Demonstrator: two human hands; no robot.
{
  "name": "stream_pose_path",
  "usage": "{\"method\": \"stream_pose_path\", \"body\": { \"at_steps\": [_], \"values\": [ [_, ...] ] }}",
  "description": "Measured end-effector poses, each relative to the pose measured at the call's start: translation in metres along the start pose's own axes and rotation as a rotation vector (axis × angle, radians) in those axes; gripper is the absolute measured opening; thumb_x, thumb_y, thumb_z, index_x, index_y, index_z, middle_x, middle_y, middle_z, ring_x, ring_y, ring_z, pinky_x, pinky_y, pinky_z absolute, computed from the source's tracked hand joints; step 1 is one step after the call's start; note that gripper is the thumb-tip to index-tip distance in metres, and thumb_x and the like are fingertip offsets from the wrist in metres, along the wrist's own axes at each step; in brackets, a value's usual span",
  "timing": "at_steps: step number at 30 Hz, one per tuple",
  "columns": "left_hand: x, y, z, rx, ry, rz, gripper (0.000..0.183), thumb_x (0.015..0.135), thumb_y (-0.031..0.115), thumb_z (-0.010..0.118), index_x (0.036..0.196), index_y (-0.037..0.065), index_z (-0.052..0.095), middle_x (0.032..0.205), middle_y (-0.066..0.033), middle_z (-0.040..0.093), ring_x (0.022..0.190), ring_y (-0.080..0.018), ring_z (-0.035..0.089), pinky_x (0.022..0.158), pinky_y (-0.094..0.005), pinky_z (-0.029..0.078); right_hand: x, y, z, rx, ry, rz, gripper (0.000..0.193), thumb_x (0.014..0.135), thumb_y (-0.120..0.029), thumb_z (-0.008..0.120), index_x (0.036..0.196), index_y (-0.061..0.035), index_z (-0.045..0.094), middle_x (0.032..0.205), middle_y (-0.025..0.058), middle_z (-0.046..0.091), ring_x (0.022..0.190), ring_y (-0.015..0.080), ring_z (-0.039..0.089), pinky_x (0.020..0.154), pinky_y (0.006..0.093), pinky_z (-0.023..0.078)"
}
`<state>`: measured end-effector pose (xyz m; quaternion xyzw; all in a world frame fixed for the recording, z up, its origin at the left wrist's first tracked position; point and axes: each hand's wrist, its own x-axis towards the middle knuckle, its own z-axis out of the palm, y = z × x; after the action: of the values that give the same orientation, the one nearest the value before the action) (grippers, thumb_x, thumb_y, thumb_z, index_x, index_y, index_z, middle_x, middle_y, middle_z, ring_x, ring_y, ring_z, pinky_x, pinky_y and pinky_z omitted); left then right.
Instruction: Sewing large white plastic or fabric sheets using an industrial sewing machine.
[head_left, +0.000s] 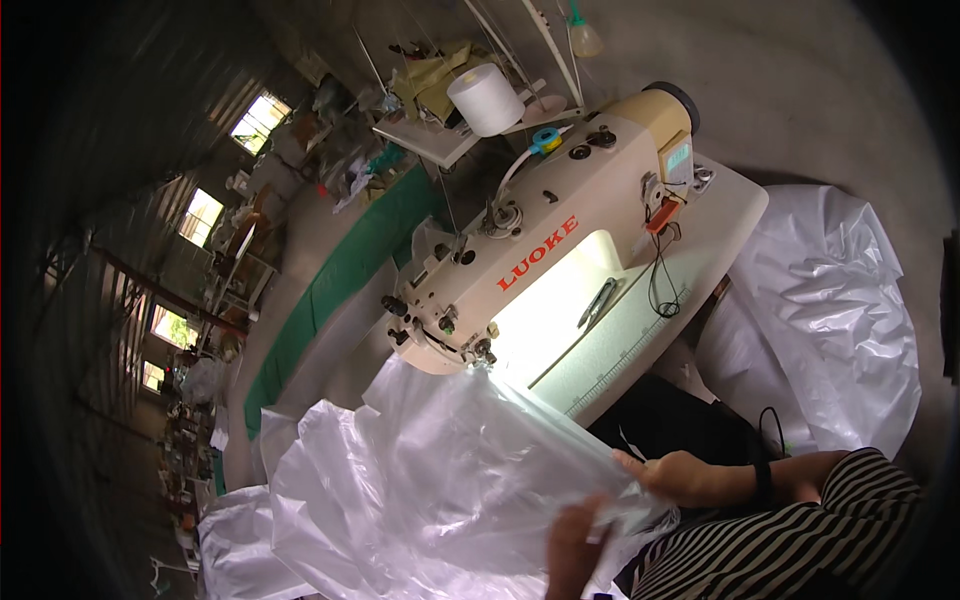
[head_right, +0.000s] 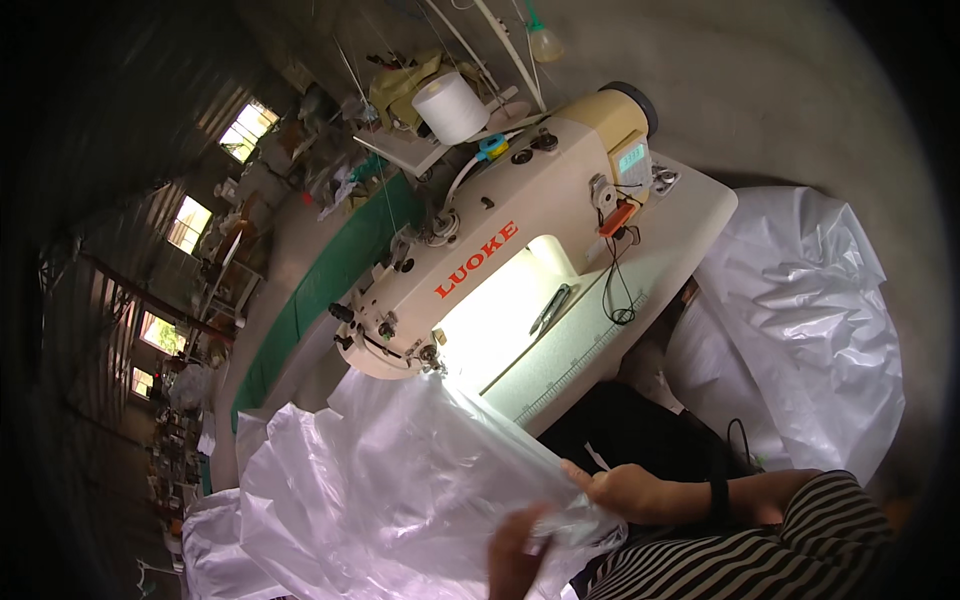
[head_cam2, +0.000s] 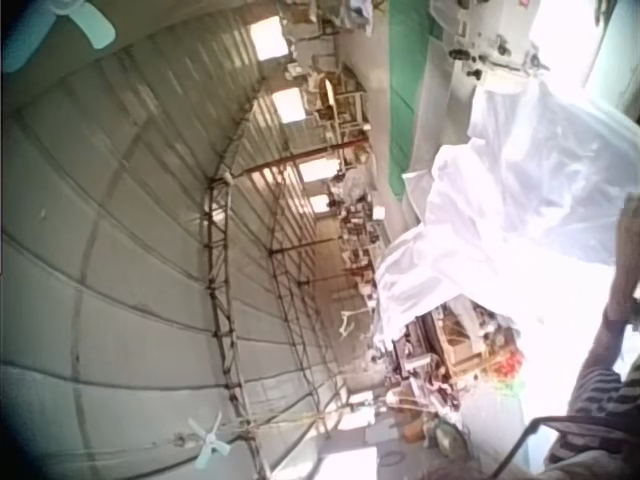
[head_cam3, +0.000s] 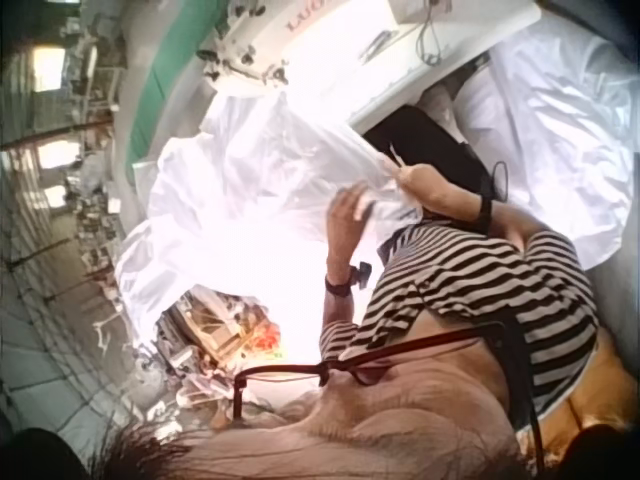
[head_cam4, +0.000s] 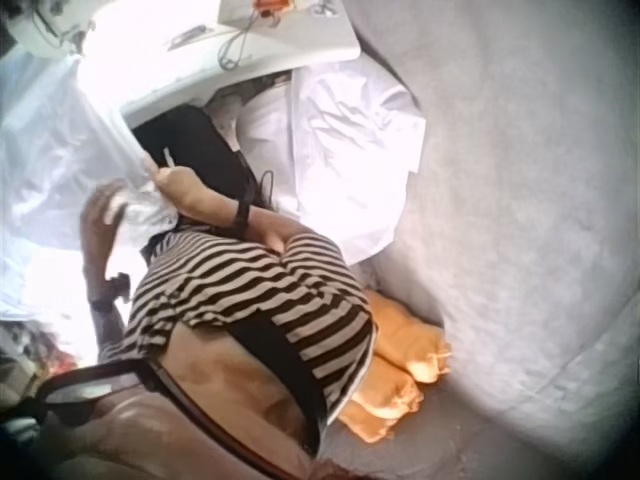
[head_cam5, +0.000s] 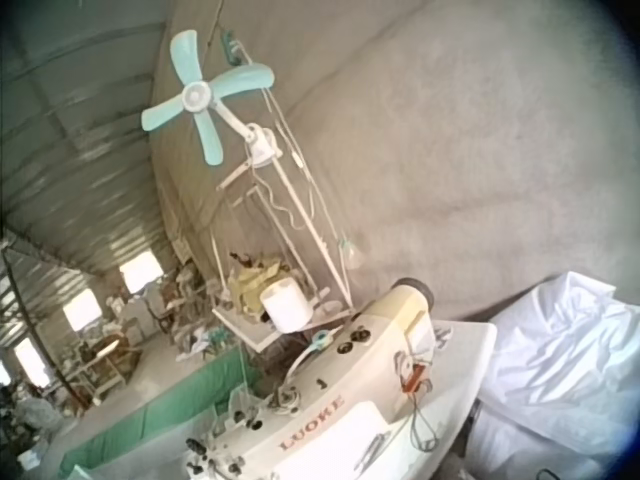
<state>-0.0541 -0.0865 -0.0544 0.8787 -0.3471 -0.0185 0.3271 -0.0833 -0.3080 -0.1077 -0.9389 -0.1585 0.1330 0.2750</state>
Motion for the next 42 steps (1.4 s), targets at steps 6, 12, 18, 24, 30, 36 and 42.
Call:
{"method": "stream_pose_path", "body": {
  "at_steps": [6,12,18,24,30,36,42],
  "values": [
    [0.008,-0.14,-0.059,0.633,-0.069,-0.651,0.07,0.095,0.042,0.058,0.152,0.013,0.03,0.16,-0.0143,0.022,0.146,-0.039,0.021,0.108,-0.0693,0.025,0.026,-0.02,0.031,-0.043,-0.015,-0.147,0.061,0.093,-0.007,0.049,0.147,0.0103,0.028,0.062,0.0124,0.059,0.05,0.0241,0.062,0.041,0.0395,0.049],
    [0.03,-0.208,-0.084,0.585,-0.078,-0.683,0.075,0.093,0.048,0.057,0.153,0.015,0.027,0.161,-0.012,0.02,0.146,-0.0416,0.02,0.107,-0.0724,0.022,0.088,-0.029,0.057,-0.817,0.122,-0.336,0.052,0.09,-0.01,0.051,0.135,0.0162,0.044,0.057,-0.0024,0.047,0.039,0.0098,0.041,0.03,0.0287,0.032],
    [0.069,-0.26,-0.108,0.554,-0.078,-0.65,0.079,0.092,0.052,0.056,0.154,0.016,0.023,0.162,-0.0115,0.017,0.147,-0.0405,0.016,0.107,-0.0728,0.021,0.15,-0.024,0.015,-0.464,0.1,-0.138,0.042,0.094,-0.005,0.045,0.132,0.0109,0.051,0.091,0.016,0.07,0.063,0.0219,0.066,0.05,0.0302,0.05],
    [0.106,-0.319,-0.122,0.538,-0.017,-0.686,0.081,0.09,0.056,0.056,0.153,0.016,0.025,0.161,-0.0126,0.021,0.146,-0.0396,0.02,0.107,-0.0726,0.022,0.196,-0.026,-0.042,0.1,0.092,0.1,0.046,0.095,-0.011,0.046,0.138,0.0054,0.04,0.078,0.0229,0.067,0.07,0.0399,0.068,0.061,0.0479,0.054],
    [0.077,-0.279,-0.186,-0.117,0.139,-0.482,0.054,0.088,0.025,0.07,0.135,0.006,0.053,0.137,-0.0183,0.055,0.126,-0.0378,0.052,0.104,-0.0442,0.043,0.167,-0.002,-0.015,1.266,0.0,-0.006,0.052,0.096,-0.023,0.062,0.136,0.0012,0.039,0.095,0.0153,0.067,0.077,0.0219,0.069,0.066,0.0341,0.06],
    [-0.058,-0.247,-0.226,0.614,0.557,-0.565,0.063,0.086,0.022,0.07,0.14,0.001,0.044,0.142,-0.0242,0.048,0.125,-0.0408,0.052,0.105,-0.0459,0.042,0.132,-0.002,0.079,1.439,-0.385,-0.049,0.056,0.093,-0.032,0.069,0.138,-0.0049,0.048,0.121,0.0055,0.063,0.11,0.0166,0.06,0.093,0.0346,0.052],
    [-0.124,-0.307,-0.189,0.666,0.259,-0.995,0.061,0.092,0.028,0.058,0.141,-0.005,0.04,0.144,-0.0287,0.042,0.131,-0.0415,0.044,0.111,-0.0454,0.036,0.138,-0.055,0.13,1.193,-0.307,-0.253,0.047,0.098,-0.035,0.061,0.132,-0.0028,0.055,0.133,0.0112,0.059,0.124,0.0233,0.053,0.106,0.0329,0.04]
  ]
}}
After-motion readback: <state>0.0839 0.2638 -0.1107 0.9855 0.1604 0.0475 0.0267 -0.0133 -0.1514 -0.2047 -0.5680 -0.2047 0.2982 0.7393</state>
